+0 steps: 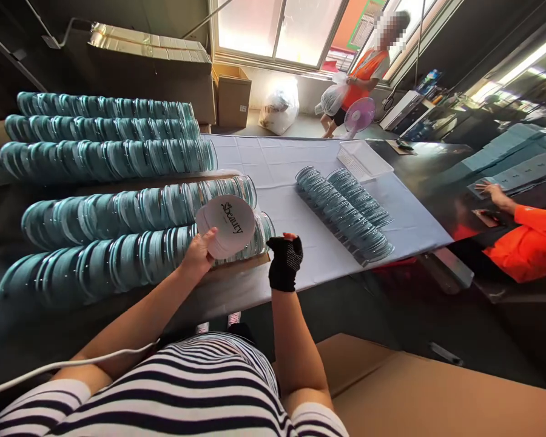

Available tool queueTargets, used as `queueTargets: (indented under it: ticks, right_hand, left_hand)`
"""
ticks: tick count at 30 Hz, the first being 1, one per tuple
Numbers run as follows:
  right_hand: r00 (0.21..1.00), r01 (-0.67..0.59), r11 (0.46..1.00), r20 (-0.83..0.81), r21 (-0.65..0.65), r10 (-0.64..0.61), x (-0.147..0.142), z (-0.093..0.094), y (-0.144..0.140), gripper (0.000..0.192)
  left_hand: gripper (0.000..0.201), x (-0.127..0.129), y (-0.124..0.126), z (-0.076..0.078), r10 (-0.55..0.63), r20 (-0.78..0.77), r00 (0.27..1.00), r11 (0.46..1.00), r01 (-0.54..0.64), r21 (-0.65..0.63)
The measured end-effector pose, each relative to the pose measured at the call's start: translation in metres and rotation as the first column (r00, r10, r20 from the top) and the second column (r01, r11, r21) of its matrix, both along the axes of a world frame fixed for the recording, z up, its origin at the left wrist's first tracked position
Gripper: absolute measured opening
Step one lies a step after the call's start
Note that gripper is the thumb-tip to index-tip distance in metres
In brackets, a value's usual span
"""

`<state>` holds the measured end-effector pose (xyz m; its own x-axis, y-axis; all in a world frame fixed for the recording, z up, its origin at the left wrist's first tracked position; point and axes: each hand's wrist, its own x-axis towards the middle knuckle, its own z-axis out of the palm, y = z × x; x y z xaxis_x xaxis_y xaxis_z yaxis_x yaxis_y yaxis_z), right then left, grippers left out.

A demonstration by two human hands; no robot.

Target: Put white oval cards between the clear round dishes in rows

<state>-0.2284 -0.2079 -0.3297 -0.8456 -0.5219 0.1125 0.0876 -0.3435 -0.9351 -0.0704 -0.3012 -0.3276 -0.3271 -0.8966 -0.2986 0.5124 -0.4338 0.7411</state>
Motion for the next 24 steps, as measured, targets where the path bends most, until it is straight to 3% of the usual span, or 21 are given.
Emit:
queueTargets:
  ticks: [2,5,8,10,13,16,19,22,24]
  right_hand:
    - [0.999,-0.039,0.999,0.008,0.007,0.039,-0.01,-0.001,0.001,0.041]
    - [0.988,-0.133,0.978,-0.063,0.159,0.144,-0.018,-0.007,0.001,0.059]
    - [0.958,-0.105,0.929,-0.216,0.354,0.191,-0.017,-0.011,-0.002,0.069]
    - [0.892,-0.045,0.91,-0.393,0.412,0.222,-0.012,-0.008,-0.001,0.065]
    - [0.753,0.077,0.929,-0.631,0.363,0.184,0.001,-0.001,0.005,0.053]
    - [0.689,0.062,0.959,-0.707,0.275,0.158,0.014,0.002,0.009,0.046]
    - [0.768,-0.027,0.958,-0.607,0.286,0.203,0.021,-0.002,0.002,0.04]
    - [0.924,-0.149,0.941,-0.295,0.305,0.242,0.017,-0.01,-0.01,0.033]
    - [0.971,-0.156,0.955,-0.138,0.252,0.195,0.006,-0.014,-0.015,0.037]
  left_hand:
    - [0.034,-0.005,-0.006,0.007,0.036,0.01,0.999,0.999,-0.036,-0.011]
    - [0.026,-0.015,-0.006,0.01,0.001,0.035,0.999,0.998,0.001,-0.067]
    - [0.029,-0.025,0.001,0.0,-0.051,0.084,0.995,0.988,0.063,-0.141]
    - [0.036,-0.028,0.004,-0.011,-0.07,0.112,0.991,0.978,0.09,-0.186]
    - [0.04,-0.028,0.004,-0.023,-0.042,0.13,0.991,0.972,0.07,-0.222]
    - [0.038,-0.025,0.001,-0.026,-0.038,0.158,0.987,0.971,0.074,-0.226]
    - [0.041,-0.021,0.004,-0.02,-0.07,0.121,0.99,0.98,0.091,-0.176]
    - [0.043,-0.02,0.01,-0.014,-0.105,0.057,0.993,0.987,0.111,-0.117]
    - [0.039,-0.019,0.012,-0.012,-0.11,0.014,0.994,0.99,0.111,-0.087]
